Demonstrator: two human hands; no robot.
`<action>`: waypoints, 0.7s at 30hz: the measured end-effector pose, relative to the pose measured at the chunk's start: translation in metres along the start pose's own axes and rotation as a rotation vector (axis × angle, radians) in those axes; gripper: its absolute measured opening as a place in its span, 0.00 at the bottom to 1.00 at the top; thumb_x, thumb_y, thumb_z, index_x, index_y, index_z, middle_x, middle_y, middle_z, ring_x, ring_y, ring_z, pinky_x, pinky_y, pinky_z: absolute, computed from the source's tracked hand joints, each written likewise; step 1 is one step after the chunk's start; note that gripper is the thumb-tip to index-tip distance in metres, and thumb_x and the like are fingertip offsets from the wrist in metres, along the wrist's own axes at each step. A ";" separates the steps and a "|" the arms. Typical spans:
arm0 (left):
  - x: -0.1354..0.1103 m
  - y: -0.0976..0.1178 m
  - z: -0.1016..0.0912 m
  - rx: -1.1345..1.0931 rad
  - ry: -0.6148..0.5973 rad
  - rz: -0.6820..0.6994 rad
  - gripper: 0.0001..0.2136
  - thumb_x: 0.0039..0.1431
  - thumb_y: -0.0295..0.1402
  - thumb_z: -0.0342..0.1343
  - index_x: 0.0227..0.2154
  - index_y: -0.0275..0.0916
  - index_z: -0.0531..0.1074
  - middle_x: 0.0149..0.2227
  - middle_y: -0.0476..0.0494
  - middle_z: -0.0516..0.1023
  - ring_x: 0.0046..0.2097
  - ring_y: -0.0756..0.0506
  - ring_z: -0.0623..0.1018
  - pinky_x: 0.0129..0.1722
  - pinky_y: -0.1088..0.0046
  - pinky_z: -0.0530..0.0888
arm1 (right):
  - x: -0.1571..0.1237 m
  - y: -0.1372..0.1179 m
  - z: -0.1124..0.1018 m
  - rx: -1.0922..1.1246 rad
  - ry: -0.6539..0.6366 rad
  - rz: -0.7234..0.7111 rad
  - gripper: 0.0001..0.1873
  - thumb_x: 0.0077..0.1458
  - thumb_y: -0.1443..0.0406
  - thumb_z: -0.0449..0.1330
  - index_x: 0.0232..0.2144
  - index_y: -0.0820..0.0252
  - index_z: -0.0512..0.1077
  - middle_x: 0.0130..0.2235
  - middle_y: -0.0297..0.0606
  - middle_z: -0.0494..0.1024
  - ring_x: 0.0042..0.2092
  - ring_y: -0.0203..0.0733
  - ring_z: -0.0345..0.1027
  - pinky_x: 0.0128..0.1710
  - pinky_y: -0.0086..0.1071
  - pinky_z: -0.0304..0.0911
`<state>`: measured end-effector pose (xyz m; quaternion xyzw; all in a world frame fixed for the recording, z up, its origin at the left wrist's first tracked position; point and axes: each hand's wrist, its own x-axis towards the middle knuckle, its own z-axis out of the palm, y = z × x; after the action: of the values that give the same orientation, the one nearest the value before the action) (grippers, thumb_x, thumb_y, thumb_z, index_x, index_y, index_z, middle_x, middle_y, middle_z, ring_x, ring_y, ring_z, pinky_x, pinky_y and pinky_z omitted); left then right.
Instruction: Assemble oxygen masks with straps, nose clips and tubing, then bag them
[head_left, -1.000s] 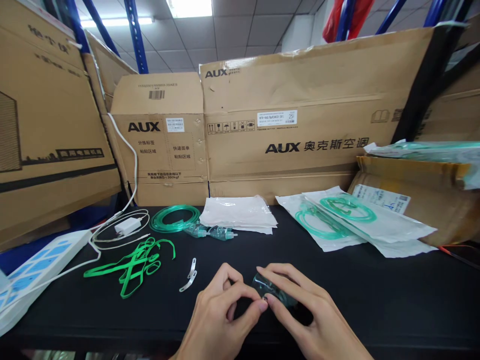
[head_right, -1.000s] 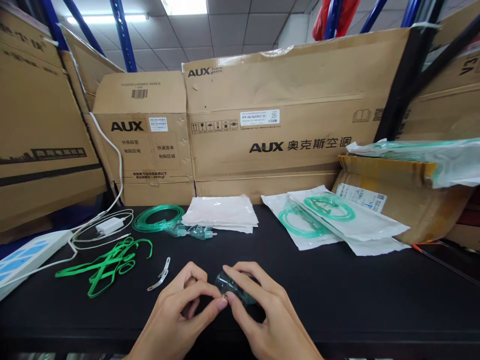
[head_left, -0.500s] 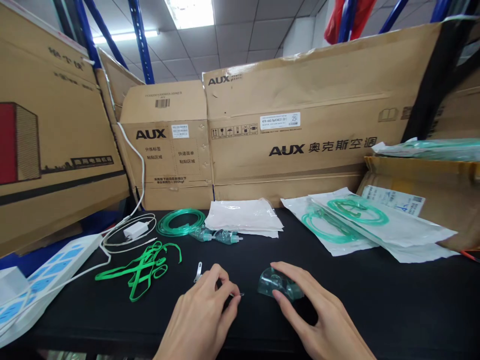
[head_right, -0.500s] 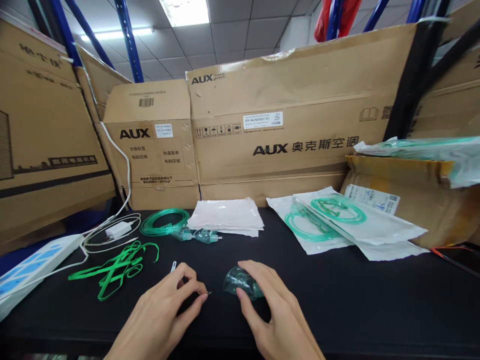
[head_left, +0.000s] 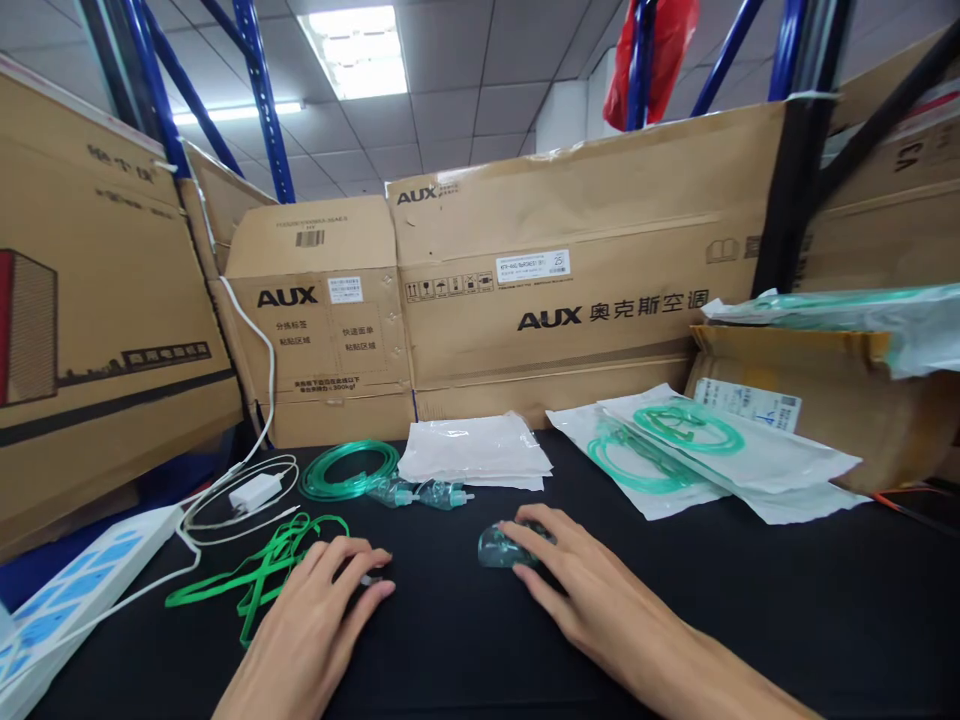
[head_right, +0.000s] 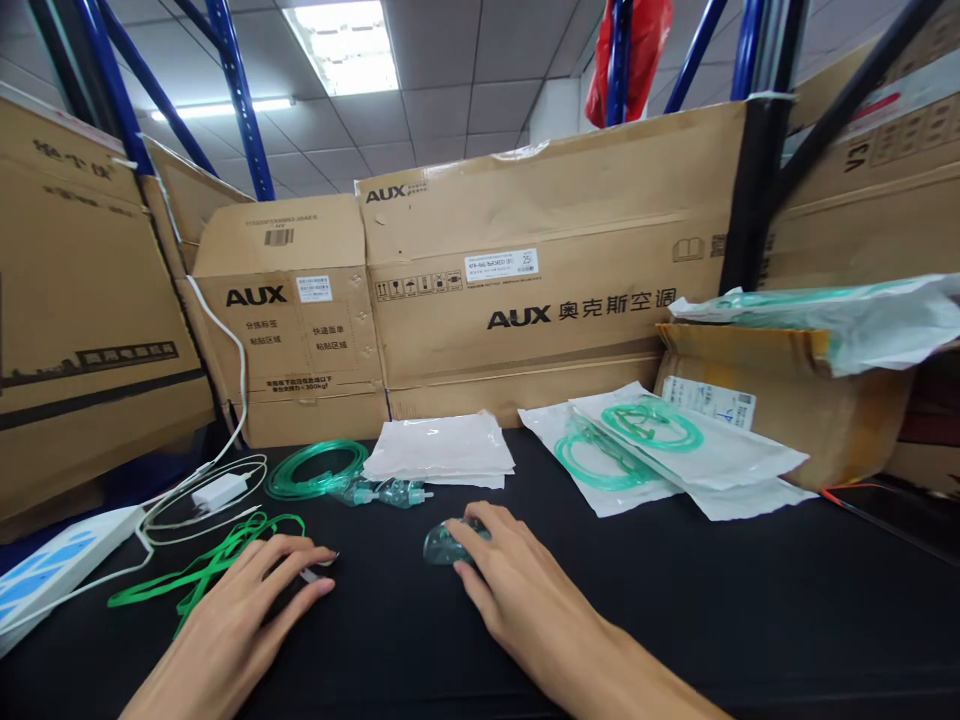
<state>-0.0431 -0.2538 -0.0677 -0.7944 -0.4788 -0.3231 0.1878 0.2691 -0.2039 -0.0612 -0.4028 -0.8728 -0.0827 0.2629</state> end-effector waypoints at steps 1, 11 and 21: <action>0.002 0.010 0.002 -0.021 0.007 0.018 0.12 0.77 0.41 0.48 0.52 0.48 0.76 0.48 0.45 0.81 0.49 0.41 0.83 0.49 0.64 0.81 | 0.008 0.003 -0.001 -0.030 -0.013 -0.009 0.19 0.65 0.71 0.61 0.56 0.56 0.75 0.57 0.50 0.79 0.54 0.57 0.79 0.52 0.52 0.78; 0.003 0.066 0.061 -0.367 0.054 0.121 0.14 0.78 0.37 0.46 0.43 0.43 0.76 0.36 0.45 0.79 0.34 0.45 0.78 0.42 0.67 0.78 | 0.077 0.019 0.019 -0.211 -0.073 -0.017 0.14 0.68 0.62 0.64 0.54 0.59 0.75 0.56 0.43 0.79 0.53 0.50 0.77 0.52 0.50 0.74; 0.000 0.059 0.061 -0.390 0.072 0.150 0.10 0.77 0.36 0.50 0.44 0.45 0.76 0.37 0.47 0.79 0.35 0.45 0.80 0.43 0.67 0.78 | 0.066 0.028 0.021 -0.150 -0.065 -0.035 0.21 0.68 0.60 0.65 0.60 0.58 0.71 0.60 0.45 0.75 0.56 0.53 0.75 0.53 0.51 0.74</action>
<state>0.0290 -0.2448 -0.1109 -0.8372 -0.3394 -0.4229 0.0710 0.2458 -0.1343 -0.0462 -0.4085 -0.8791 -0.1394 0.2022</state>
